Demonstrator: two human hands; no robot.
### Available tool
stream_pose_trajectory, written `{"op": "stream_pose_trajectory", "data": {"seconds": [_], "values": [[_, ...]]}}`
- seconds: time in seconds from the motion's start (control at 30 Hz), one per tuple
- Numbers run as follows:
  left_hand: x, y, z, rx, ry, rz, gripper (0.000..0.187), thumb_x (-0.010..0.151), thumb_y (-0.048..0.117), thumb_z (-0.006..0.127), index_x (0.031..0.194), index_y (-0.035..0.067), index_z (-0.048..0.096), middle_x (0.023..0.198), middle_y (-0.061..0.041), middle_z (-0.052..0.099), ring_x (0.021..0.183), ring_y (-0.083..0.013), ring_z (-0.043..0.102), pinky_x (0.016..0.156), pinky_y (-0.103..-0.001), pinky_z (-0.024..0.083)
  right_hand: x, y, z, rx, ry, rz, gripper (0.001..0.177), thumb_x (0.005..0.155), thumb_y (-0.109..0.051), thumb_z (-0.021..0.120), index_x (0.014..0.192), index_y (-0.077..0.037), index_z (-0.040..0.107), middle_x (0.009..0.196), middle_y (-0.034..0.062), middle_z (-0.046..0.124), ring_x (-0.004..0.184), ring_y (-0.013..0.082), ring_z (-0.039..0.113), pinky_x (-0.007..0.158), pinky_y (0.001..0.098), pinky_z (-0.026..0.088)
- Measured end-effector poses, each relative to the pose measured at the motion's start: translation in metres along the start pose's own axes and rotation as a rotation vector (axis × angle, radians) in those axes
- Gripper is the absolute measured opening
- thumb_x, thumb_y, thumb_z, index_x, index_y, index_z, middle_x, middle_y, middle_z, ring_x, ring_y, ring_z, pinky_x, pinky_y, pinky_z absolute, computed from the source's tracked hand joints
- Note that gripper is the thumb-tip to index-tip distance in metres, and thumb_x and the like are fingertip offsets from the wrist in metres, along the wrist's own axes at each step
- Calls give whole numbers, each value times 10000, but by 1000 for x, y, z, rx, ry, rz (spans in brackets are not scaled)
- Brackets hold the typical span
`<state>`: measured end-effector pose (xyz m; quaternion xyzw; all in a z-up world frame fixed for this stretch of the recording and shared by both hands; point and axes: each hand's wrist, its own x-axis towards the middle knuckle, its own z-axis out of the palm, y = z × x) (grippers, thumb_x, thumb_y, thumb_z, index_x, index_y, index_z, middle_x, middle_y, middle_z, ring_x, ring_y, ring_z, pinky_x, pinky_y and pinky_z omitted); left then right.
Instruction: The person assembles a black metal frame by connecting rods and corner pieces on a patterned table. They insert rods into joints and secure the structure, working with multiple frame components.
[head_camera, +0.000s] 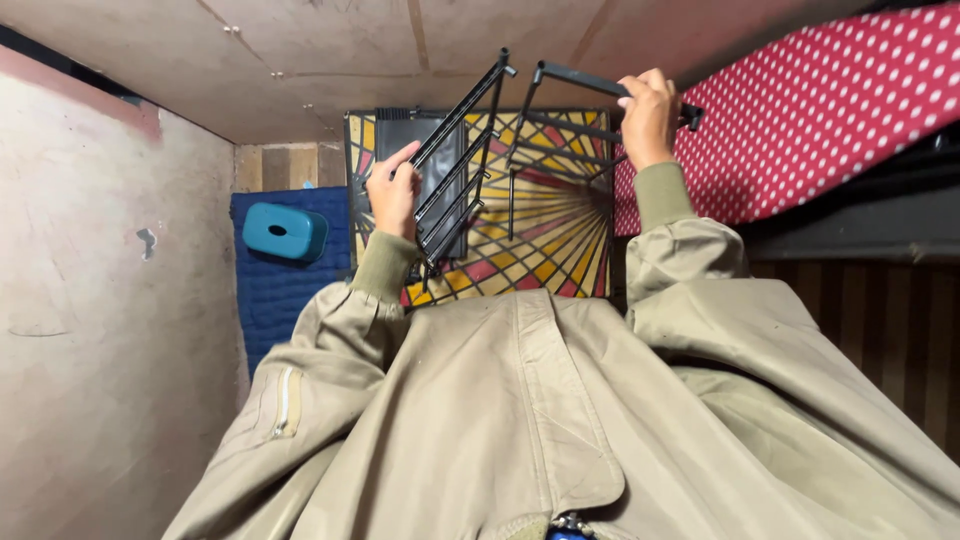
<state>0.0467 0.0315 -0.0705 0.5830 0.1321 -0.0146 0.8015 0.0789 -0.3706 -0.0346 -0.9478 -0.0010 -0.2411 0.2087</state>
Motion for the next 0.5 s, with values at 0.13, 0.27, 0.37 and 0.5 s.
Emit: {"op": "stream_pose_trajectory", "data": {"seconds": [0.13, 0.27, 0.37, 0.5], "values": [[-13, -1, 9, -13, 134, -72, 338, 887, 32, 596, 1187, 10, 750, 752, 3, 656, 634, -51, 561, 559, -191, 426, 32, 16, 29, 24, -88, -53, 223, 860, 21, 736, 1045, -97, 775, 1044, 75, 658, 1025, 317, 582, 913, 466, 425], [-24, 2, 23, -26, 242, 43, 291, 896, 11, 625, 1151, -12, 763, 825, -41, 706, 704, -67, 624, 601, -194, 462, 58, 27, 60, 32, -192, -85, 191, 908, -20, 699, 1056, -115, 770, 1046, 58, 658, 1038, 297, 573, 950, 466, 388], [-34, 5, 28, 18, 304, 64, 282, 894, 13, 625, 1139, -6, 764, 847, -42, 720, 728, -73, 646, 604, -193, 463, 75, 36, 82, 58, -233, -118, 189, 930, -24, 677, 1068, -117, 767, 1052, 49, 657, 1047, 287, 572, 967, 449, 380], [-43, 5, 33, 34, 360, 78, 277, 880, 8, 631, 1121, -20, 765, 911, -13, 712, 764, -85, 682, 609, -206, 493, 92, 45, 104, 55, -214, -149, 207, 928, -19, 679, 1081, -124, 770, 1053, 45, 658, 1050, 283, 562, 1002, 462, 372]]}}
